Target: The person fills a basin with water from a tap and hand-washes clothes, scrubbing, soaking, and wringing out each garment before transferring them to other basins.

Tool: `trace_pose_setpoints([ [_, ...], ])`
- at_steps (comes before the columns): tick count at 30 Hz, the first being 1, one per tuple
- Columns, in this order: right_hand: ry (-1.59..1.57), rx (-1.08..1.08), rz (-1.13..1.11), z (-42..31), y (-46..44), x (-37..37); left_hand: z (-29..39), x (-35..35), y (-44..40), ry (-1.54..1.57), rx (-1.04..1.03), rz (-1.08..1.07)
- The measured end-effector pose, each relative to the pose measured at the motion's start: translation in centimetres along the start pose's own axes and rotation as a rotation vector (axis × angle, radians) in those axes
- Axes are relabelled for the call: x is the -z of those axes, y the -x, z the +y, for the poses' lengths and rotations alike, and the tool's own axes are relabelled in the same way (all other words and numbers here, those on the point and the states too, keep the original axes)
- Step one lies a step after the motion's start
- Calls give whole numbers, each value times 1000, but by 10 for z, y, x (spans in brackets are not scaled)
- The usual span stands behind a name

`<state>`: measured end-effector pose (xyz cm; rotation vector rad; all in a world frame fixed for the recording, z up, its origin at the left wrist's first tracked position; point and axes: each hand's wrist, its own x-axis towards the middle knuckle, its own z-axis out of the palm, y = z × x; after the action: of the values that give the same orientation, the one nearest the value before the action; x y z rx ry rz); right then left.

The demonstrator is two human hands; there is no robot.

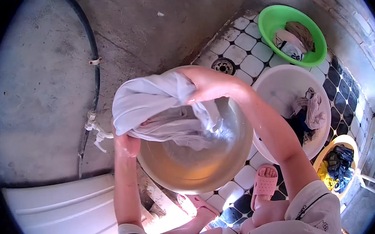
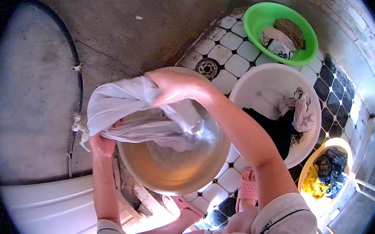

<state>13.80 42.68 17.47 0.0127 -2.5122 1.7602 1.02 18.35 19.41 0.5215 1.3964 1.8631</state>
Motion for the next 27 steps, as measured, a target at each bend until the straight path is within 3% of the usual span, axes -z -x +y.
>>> trace_pose_setpoints([
  [1,273,-36,-13,7,1,1,13,-18,2,-83,-39,88],
  [2,318,-162,-89,9,3,-1,18,-31,1,-165,-75,176],
  [5,198,331,203,39,5,-38,10,-49,-8,-471,-25,27],
  [6,239,293,252,28,9,-53,6,-57,-8,-495,5,-6],
  [9,-251,271,201,41,7,-93,-6,-52,-13,-523,34,-95],
  [12,32,-162,28,66,-2,-80,-15,-26,-16,-810,146,-85],
  [15,-227,-115,226,40,-7,-67,-43,2,-7,-921,177,52],
  [16,-383,27,226,22,-9,-63,-71,30,-4,-763,-13,-59],
  [18,-219,-156,303,-22,-26,-70,-90,10,16,-501,120,-24],
  [20,-385,-40,355,-72,-26,-63,-115,-4,27,-362,403,-171],
  [21,-517,2,343,-95,-23,-58,-140,-12,30,-946,203,-163],
  [22,-696,10,320,-113,-23,-59,-153,-30,37,-801,297,-133],
  [23,-782,102,386,-129,-22,-63,-189,-22,38,-603,-30,-94],
  [24,-675,232,284,-137,-22,-59,-204,-13,29,-452,-42,-38],
  [27,-728,275,248,-165,-6,-48,-229,8,-5,-2,-72,135],
])
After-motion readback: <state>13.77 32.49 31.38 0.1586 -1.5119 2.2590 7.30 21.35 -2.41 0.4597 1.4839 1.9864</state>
